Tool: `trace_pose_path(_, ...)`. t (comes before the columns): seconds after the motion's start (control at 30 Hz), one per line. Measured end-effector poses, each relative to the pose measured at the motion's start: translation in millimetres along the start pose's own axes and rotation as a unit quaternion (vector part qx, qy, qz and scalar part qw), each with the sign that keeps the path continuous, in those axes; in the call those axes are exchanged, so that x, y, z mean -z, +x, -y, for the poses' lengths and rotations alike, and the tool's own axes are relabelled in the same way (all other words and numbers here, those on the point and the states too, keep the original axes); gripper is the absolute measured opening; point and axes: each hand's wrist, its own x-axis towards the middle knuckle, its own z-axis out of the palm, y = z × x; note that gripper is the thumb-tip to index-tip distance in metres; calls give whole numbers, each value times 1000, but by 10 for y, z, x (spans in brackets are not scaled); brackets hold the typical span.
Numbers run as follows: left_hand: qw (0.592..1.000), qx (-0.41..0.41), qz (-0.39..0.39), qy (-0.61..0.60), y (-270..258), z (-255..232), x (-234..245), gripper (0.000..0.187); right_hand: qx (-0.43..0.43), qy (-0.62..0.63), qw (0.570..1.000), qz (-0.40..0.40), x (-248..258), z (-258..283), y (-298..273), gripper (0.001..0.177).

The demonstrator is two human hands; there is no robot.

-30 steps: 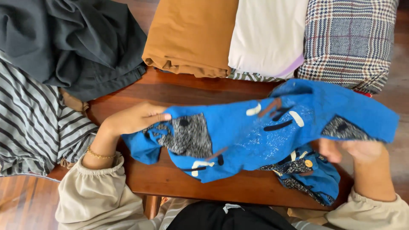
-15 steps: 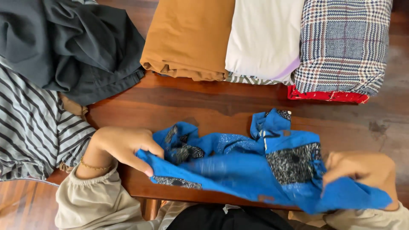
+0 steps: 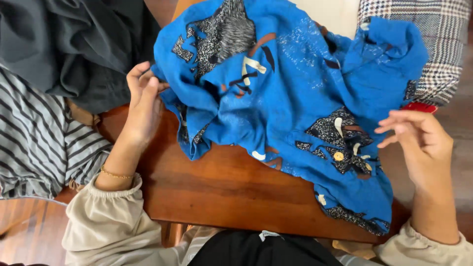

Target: Folding various pieces of clothing on a wooden table.

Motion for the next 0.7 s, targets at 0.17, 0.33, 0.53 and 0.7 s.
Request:
trace_pose_path(0.17,998,29,-19,46,5,2,-105,53,19,-57,995,-75,40,-363,48,13)
trace_pose_path(0.33,992,81,0,96,-16,-30,-203,65,4,69,993,-91,-189,-174,172,34)
trace_pose_path(0.53,986,149,6,68,-53,-185,-234,71,-51,101,988,-103,-31,-386,145,36)
trace_pose_path(0.7,978,207,3,4,-83,-339,-311,73,-100,114,986,-72,27,-262,92,27)
